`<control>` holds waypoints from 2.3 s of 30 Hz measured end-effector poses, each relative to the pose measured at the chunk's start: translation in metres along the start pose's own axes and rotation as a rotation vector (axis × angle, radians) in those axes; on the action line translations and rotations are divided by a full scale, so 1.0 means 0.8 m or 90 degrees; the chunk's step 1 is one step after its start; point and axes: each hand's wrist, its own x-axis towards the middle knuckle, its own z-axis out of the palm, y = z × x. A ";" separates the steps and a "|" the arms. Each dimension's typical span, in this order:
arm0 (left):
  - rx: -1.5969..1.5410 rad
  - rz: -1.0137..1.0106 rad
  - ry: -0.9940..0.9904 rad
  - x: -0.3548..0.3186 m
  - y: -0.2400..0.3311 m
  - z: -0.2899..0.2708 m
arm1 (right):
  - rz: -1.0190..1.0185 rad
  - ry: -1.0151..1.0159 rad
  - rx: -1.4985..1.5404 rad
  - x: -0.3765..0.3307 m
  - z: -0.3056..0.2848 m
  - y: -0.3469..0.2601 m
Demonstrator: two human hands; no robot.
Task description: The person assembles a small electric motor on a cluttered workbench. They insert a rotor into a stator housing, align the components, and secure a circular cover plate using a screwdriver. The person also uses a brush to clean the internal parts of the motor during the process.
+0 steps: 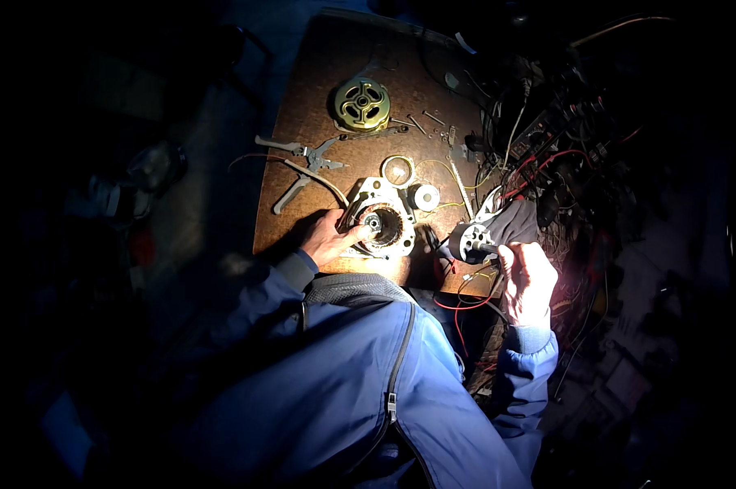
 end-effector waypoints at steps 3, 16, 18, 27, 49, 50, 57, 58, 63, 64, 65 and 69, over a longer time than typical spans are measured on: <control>0.015 -0.005 -0.016 0.003 0.007 -0.005 | 0.163 0.004 0.109 -0.021 0.013 0.017; 0.029 0.052 -0.051 0.017 -0.030 -0.013 | 0.299 0.085 0.195 -0.062 0.113 0.161; 0.031 0.061 -0.039 0.020 -0.043 -0.017 | 0.327 0.065 0.225 -0.051 0.115 0.152; -0.078 0.041 -0.125 0.019 -0.036 -0.024 | 0.404 -0.037 0.396 -0.037 0.130 0.220; -0.051 -0.113 -0.034 -0.003 0.016 -0.024 | 0.177 0.152 0.407 0.419 -0.088 0.419; -0.008 -0.103 -0.033 -0.006 -0.010 -0.028 | 0.184 0.108 0.448 0.449 -0.079 0.416; 0.091 -0.124 -0.016 0.003 -0.075 -0.026 | 0.003 -0.222 0.776 0.596 -0.048 0.445; 0.110 -0.121 -0.035 0.010 -0.069 -0.028 | 0.021 -0.234 0.755 0.607 -0.057 0.452; 0.152 -0.229 -0.039 0.005 -0.019 -0.029 | 0.073 -0.303 0.508 0.673 -0.032 0.396; 0.170 -0.238 -0.041 0.005 -0.038 -0.031 | 0.096 -0.273 0.450 0.674 -0.031 0.391; 0.185 -0.260 -0.014 -0.007 -0.041 -0.028 | 0.100 -0.261 0.411 0.689 -0.004 0.382; 0.174 -0.272 -0.031 -0.006 -0.038 -0.028 | 0.079 -0.194 -0.016 0.709 0.015 0.394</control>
